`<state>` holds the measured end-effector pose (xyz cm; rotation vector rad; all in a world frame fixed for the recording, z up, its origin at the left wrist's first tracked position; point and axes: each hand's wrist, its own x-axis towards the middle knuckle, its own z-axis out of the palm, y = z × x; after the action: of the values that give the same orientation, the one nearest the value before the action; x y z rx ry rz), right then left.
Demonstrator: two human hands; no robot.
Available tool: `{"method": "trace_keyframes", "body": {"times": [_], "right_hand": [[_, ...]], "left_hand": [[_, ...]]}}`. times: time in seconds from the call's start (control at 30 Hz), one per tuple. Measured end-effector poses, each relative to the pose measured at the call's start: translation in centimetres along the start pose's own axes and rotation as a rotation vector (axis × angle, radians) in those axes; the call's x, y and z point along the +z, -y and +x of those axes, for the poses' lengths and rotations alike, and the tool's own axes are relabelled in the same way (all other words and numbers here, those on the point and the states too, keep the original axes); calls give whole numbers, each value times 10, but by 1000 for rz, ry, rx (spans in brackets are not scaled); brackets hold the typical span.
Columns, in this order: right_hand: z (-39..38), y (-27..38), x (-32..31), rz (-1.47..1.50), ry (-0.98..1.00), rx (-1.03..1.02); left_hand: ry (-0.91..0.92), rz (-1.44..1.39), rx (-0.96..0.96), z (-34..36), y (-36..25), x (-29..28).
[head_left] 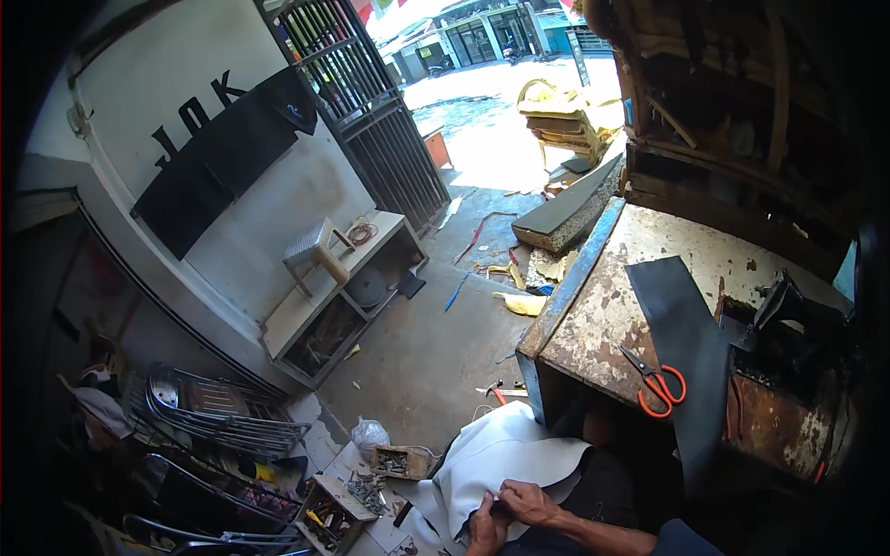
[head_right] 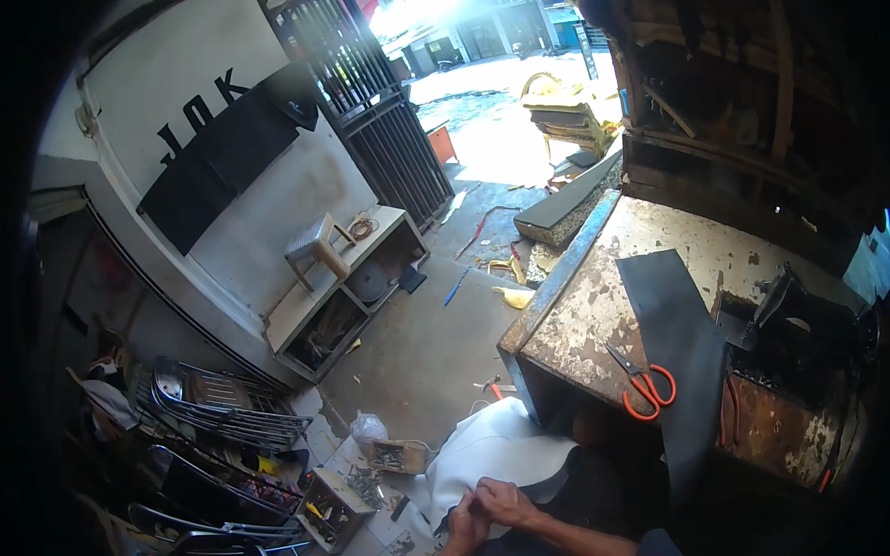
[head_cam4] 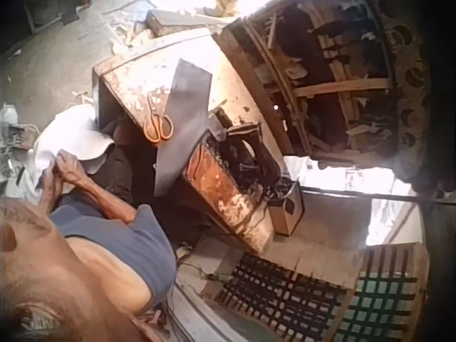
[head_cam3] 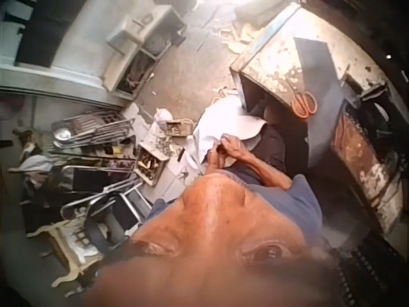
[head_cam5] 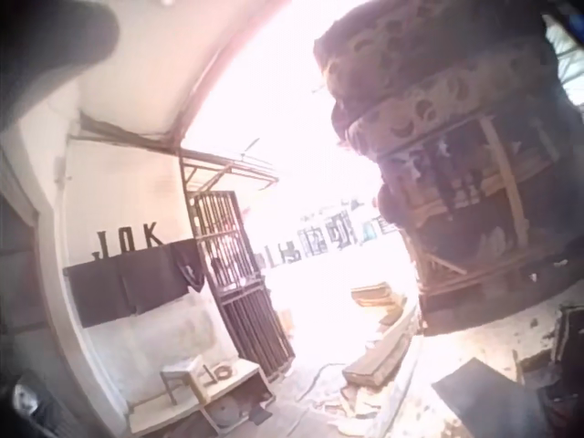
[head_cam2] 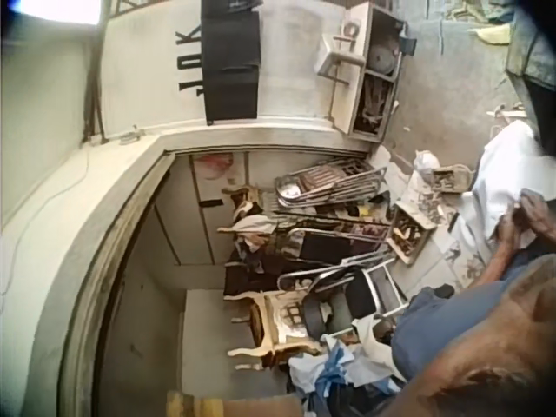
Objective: The person cuts along a curved line on a large piece of white upholstery fabric using shears, then uses the cut-out section to measure and cut a matching piece of black material.
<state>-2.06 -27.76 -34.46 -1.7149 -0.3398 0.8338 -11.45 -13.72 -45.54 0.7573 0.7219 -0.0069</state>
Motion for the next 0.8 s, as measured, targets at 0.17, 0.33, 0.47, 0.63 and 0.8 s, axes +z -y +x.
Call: {"method": "trace_keyframes", "body": {"times": [0.17,0.33,0.47,0.63,0.8], "right_hand": [[9,-26,-8,-520,-230,-61],[12,-44,3,-744,-142,-108],[17,-30,-15,-448,-69,-415],[-13,-3,-2,-149,-20,-725],[-92,79,-87,644,363,-855]], "left_hand": [[-207,254,108,-7,0,29],[-191,458,226,9,18,-11],[46,-4,13,-9,-12,40],[25,-57,-99,-25,-15,44],[-77,-217,-137,-29,-25,32]]}}
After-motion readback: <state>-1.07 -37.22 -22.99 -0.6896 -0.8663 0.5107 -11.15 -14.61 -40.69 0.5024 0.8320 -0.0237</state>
